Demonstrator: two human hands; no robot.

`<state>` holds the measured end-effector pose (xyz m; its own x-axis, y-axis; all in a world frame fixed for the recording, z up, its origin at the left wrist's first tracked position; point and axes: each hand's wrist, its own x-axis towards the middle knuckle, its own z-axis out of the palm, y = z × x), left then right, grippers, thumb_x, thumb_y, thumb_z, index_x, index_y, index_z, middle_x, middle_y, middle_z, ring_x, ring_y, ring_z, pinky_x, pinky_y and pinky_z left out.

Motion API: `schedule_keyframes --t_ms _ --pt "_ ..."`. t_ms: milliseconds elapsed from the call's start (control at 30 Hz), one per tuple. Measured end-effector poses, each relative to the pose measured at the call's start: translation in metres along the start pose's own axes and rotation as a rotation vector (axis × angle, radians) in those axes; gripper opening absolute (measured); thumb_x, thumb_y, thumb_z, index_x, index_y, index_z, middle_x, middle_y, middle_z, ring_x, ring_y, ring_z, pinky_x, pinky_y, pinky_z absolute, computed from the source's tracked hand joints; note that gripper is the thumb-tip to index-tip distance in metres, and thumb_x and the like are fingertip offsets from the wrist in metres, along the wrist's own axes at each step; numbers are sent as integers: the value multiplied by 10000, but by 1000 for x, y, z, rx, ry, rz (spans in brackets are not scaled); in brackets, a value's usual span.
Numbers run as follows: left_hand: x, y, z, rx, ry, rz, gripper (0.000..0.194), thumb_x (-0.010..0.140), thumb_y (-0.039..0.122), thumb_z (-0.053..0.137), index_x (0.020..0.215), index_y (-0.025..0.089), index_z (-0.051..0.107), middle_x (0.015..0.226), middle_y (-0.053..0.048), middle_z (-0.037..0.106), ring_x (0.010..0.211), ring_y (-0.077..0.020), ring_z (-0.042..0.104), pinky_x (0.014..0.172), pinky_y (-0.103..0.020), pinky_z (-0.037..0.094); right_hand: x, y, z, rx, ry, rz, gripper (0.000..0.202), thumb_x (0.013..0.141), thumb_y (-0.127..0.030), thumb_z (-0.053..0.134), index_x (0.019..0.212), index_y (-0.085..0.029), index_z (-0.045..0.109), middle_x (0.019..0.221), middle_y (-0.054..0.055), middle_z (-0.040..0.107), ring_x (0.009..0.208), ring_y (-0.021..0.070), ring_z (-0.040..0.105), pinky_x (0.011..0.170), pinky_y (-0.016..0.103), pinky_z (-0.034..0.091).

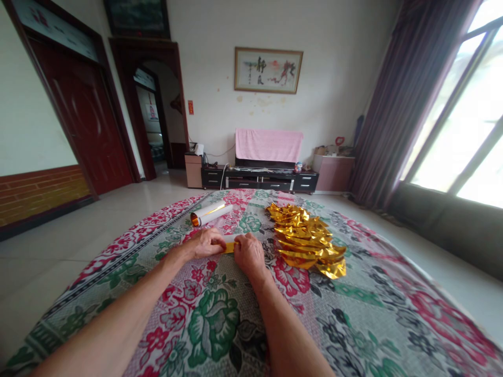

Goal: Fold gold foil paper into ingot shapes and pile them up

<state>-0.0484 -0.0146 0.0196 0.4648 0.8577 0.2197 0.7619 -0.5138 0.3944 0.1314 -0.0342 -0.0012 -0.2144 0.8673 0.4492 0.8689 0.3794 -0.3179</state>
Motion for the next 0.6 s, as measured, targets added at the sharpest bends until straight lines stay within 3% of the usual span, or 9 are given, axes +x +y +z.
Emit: schedule_keyframes --t_ms 200,433,600 --pt "-1 -2 -2 16 -34 2 234 688 340 552 831 236 705 872 -18 628 754 -136 563 660 -204 409 -3 -3 1 -38 -6 15 198 791 -292 484 864 -187 636 823 49 568 736 134 511 653 213 332" --pt "0 5 3 57 12 -92 255 687 400 560 818 223 689 873 -22 632 790 -149 556 743 -232 414 -4 -4 4 -39 23 16 223 761 -343 521 905 -203 618 830 45 550 756 147 501 685 234 329" --pt "-2 6 5 61 30 -100 283 677 434 571 810 211 682 851 -30 622 738 -141 542 677 -225 408 -4 -4 5 -39 8 55 244 757 -373 531 916 -212 622 869 48 543 795 155 492 697 251 320"
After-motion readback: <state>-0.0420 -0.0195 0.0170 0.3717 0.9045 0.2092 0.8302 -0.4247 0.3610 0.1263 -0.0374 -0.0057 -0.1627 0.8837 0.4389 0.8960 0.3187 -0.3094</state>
